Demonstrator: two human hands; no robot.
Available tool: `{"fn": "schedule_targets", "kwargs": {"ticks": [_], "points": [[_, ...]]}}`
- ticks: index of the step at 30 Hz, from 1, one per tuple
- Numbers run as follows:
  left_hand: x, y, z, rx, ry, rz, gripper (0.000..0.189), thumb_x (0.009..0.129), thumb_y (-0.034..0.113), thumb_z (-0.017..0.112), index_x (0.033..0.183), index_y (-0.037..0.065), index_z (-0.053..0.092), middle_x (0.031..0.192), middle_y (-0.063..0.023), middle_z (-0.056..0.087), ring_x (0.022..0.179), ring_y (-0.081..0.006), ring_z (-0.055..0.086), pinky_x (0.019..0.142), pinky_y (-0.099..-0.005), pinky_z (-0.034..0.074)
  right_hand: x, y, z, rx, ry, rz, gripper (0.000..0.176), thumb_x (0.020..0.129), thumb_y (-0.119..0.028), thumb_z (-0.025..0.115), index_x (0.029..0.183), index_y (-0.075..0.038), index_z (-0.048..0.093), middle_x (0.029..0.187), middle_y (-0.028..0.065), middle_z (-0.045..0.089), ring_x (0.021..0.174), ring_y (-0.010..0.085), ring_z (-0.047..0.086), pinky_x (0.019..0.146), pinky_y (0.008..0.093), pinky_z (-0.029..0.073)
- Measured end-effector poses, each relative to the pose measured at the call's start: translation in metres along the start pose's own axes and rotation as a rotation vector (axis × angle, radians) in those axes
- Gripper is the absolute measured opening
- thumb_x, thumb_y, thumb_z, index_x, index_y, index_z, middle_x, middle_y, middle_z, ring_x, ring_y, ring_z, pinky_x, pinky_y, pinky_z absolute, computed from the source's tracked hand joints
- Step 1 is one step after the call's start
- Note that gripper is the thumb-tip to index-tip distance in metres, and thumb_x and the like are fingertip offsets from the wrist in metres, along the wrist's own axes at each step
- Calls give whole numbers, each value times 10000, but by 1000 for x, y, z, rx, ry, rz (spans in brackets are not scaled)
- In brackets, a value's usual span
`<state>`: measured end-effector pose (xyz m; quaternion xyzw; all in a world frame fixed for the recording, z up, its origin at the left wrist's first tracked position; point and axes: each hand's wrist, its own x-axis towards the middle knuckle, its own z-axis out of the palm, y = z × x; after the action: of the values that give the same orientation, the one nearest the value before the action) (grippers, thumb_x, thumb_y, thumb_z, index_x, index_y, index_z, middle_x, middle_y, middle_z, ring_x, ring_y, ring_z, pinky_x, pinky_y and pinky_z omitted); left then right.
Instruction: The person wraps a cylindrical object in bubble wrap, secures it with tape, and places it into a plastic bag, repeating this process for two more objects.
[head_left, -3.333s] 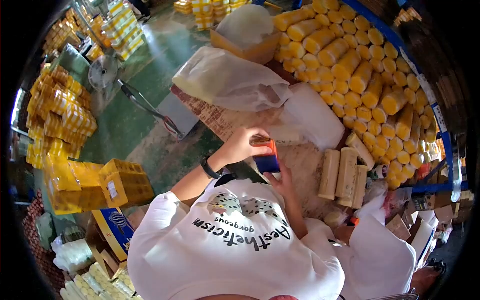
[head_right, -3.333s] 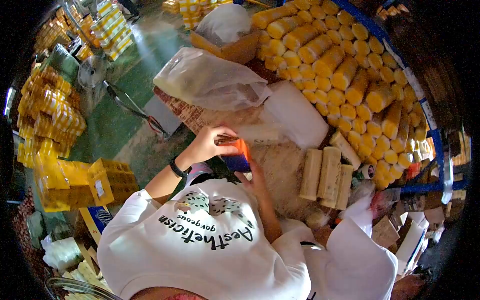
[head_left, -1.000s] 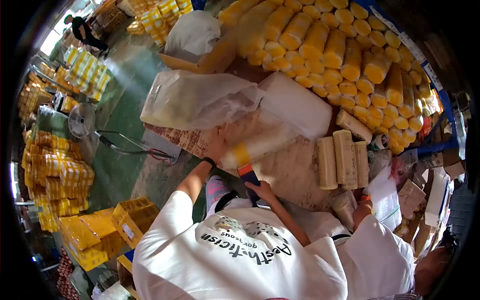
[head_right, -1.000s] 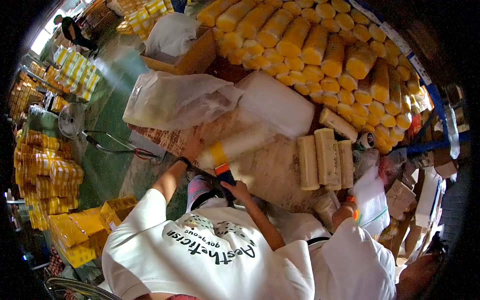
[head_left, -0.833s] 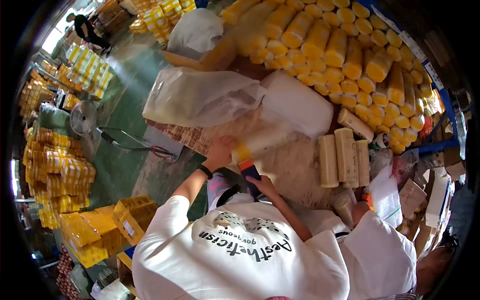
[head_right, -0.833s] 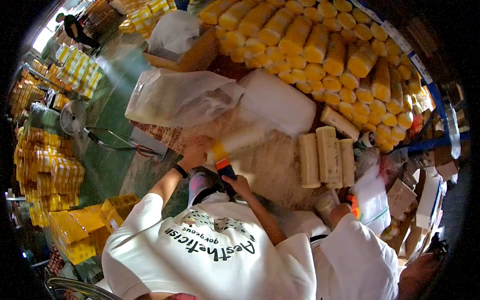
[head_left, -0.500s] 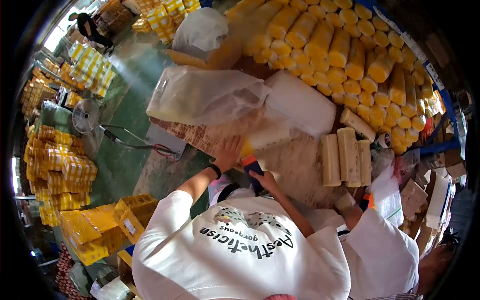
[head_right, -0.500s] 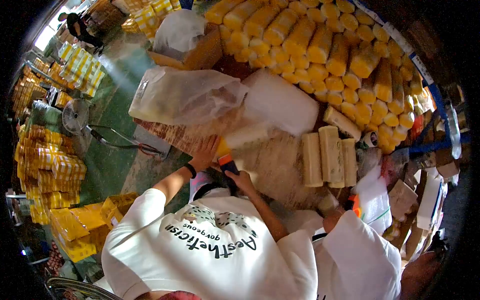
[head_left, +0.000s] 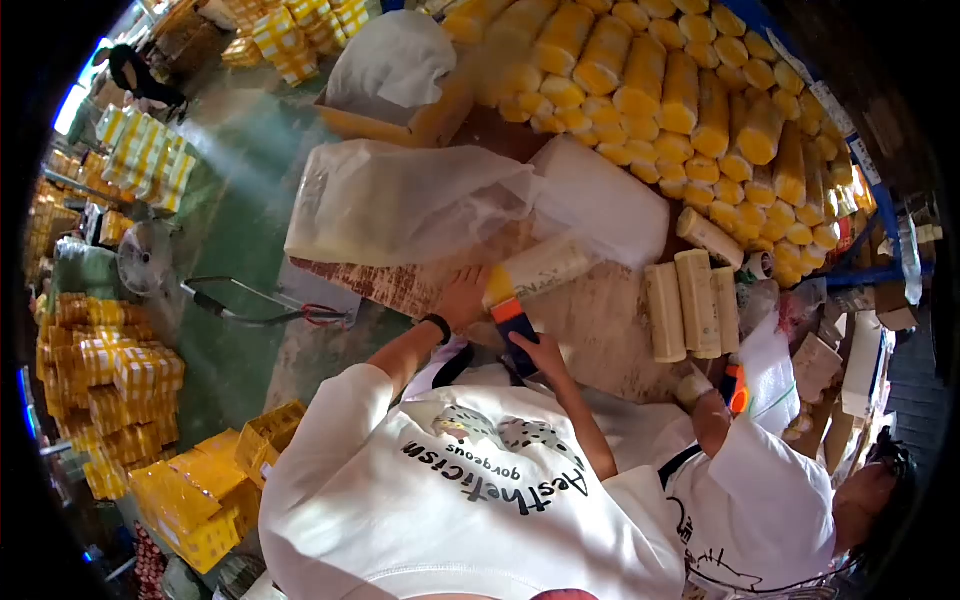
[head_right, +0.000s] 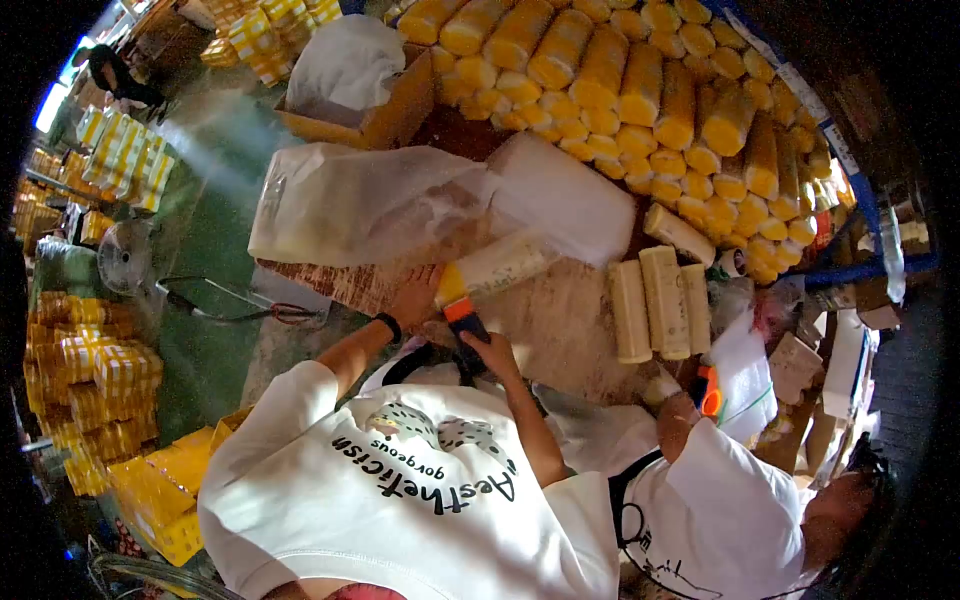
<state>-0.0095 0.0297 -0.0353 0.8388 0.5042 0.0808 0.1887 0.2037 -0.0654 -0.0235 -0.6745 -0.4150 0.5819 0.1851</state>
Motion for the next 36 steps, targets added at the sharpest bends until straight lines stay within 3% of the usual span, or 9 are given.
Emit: {"fn": "schedule_targets", "kwargs": {"ticks": [8, 13, 20, 23, 24, 27, 31, 34, 36], "points": [[12, -9, -16, -87, -148, -38, 936, 649, 381, 771, 1361, -15, 311, 1311, -222, 442, 1244, -376, 405, 1026, -484, 321, -24, -33, -2, -28, 58, 96, 590, 760, -543, 701, 898, 31, 669, 757, 58, 647, 685, 139, 582, 630, 295, 460], [15, -13, -19, -151, -172, -6, 954, 666, 356, 776, 1384, -21, 274, 1381, -245, 380, 1277, -399, 365, 1046, -539, 291, -39, -8, -1, 19, 110, 29, 527, 804, -488, 690, 918, 26, 668, 784, 54, 651, 702, 126, 568, 651, 290, 467], [12, -19, -9, -238, -233, -24, 984, 652, 436, 768, 1379, -28, 295, 1374, -251, 386, 1283, -405, 355, 1061, -528, 274, -50, 15, -2, -217, 96, 130, 484, 786, -448, 727, 922, 13, 671, 744, 51, 651, 675, 113, 585, 623, 288, 473], [24, -32, 7, -159, -223, -11, 989, 626, 454, 779, 1371, -12, 324, 1356, -250, 408, 1262, -415, 371, 1060, -520, 278, -85, 19, -4, -120, 106, 171, 511, 768, -476, 733, 917, 10, 678, 753, 51, 656, 682, 117, 582, 622, 292, 472], [26, -36, 1, -170, -208, 4, 987, 614, 456, 784, 1368, 0, 338, 1347, -247, 417, 1253, -417, 378, 1058, -516, 282, -93, 42, -3, -127, 207, 32, 542, 756, -498, 733, 915, 18, 681, 759, 54, 658, 690, 121, 578, 623, 296, 472], [35, -52, 24, -265, -130, 33, 985, 576, 484, 798, 1359, 58, 378, 1329, -242, 435, 1242, -427, 383, 1055, -514, 286, -107, 64, -9, 26, 172, 263, 495, 797, -435, 723, 994, 13, 649, 776, 35, 633, 659, 119, 544, 604, 286, 446], [42, -61, 27, -360, -135, 6, 1022, 559, 533, 793, 1343, 19, 387, 1368, -260, 377, 1288, -421, 339, 1068, -503, 284, -107, 6, 0, -68, 218, 290, 620, 743, -578, 705, 881, 26, 678, 723, 40, 625, 699, 122, 571, 658, 289, 459], [51, -70, 1, -401, -306, 36, 1018, 581, 502, 794, 1368, 30, 355, 1391, -263, 342, 1304, -420, 315, 1094, -446, 274, -71, 62, -10, -46, 139, 301, 583, 741, -557, 719, 833, 16, 654, 705, 67, 637, 614, 149, 597, 569, 304, 471], [53, -72, -4, -435, -263, 87, 1017, 588, 497, 791, 1382, 46, 343, 1395, -259, 334, 1301, -411, 324, 1088, -419, 291, -60, 64, -14, -59, 131, 324, 572, 739, -549, 724, 809, 13, 646, 689, 76, 638, 581, 160, 604, 531, 309, 470]]}}
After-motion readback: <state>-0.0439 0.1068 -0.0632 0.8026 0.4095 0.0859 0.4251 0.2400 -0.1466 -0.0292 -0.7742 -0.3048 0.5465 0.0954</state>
